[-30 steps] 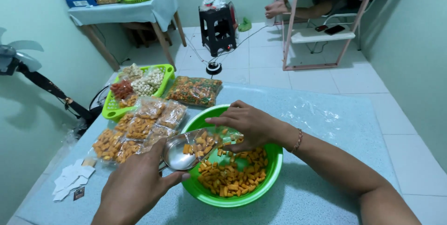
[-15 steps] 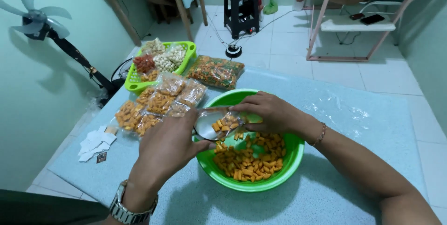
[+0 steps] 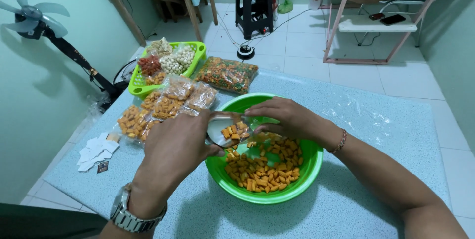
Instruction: Packaging small orange snacks from a large bowl into individual plastic bags using a metal scoop.
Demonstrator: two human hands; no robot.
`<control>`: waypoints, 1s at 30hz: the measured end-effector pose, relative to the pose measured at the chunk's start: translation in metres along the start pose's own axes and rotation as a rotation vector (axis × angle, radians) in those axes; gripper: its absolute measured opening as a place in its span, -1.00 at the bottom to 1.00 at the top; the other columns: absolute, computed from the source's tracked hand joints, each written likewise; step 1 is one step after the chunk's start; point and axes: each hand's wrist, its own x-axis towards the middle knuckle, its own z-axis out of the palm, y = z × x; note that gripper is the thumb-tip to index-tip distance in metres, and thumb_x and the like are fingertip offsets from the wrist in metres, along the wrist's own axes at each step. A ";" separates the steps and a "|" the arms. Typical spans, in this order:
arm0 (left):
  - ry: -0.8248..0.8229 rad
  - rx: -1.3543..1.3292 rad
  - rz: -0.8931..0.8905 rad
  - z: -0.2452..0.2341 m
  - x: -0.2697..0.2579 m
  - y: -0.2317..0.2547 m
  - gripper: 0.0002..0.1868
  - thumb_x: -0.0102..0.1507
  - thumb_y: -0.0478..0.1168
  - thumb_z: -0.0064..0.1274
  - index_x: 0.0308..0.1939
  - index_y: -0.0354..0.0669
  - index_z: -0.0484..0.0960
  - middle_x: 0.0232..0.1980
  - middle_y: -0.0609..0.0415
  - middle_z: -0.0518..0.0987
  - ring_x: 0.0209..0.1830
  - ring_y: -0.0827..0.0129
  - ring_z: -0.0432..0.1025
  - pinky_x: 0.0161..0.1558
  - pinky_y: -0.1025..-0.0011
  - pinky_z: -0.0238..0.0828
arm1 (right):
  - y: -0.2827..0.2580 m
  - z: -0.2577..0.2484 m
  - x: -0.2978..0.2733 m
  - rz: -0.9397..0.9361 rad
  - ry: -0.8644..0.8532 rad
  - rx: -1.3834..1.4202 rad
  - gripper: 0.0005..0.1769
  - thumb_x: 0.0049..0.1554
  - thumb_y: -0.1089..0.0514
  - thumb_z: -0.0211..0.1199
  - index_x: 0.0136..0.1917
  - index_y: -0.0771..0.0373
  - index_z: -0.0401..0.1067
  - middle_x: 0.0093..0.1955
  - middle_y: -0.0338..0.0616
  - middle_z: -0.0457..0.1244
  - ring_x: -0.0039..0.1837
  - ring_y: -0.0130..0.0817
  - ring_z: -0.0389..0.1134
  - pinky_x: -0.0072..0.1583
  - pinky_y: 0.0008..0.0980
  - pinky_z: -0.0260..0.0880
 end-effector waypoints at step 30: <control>-0.271 0.408 -0.050 0.044 -0.004 0.026 -0.28 0.30 -0.11 0.20 0.49 0.05 0.22 -0.41 0.26 0.63 -0.46 0.35 0.51 -0.32 0.32 0.51 | -0.001 -0.007 0.004 -0.103 0.285 -0.126 -0.86 0.17 0.23 0.41 0.01 0.30 0.60 0.01 0.01 0.44 -0.02 -0.15 0.51 0.01 -0.26 0.61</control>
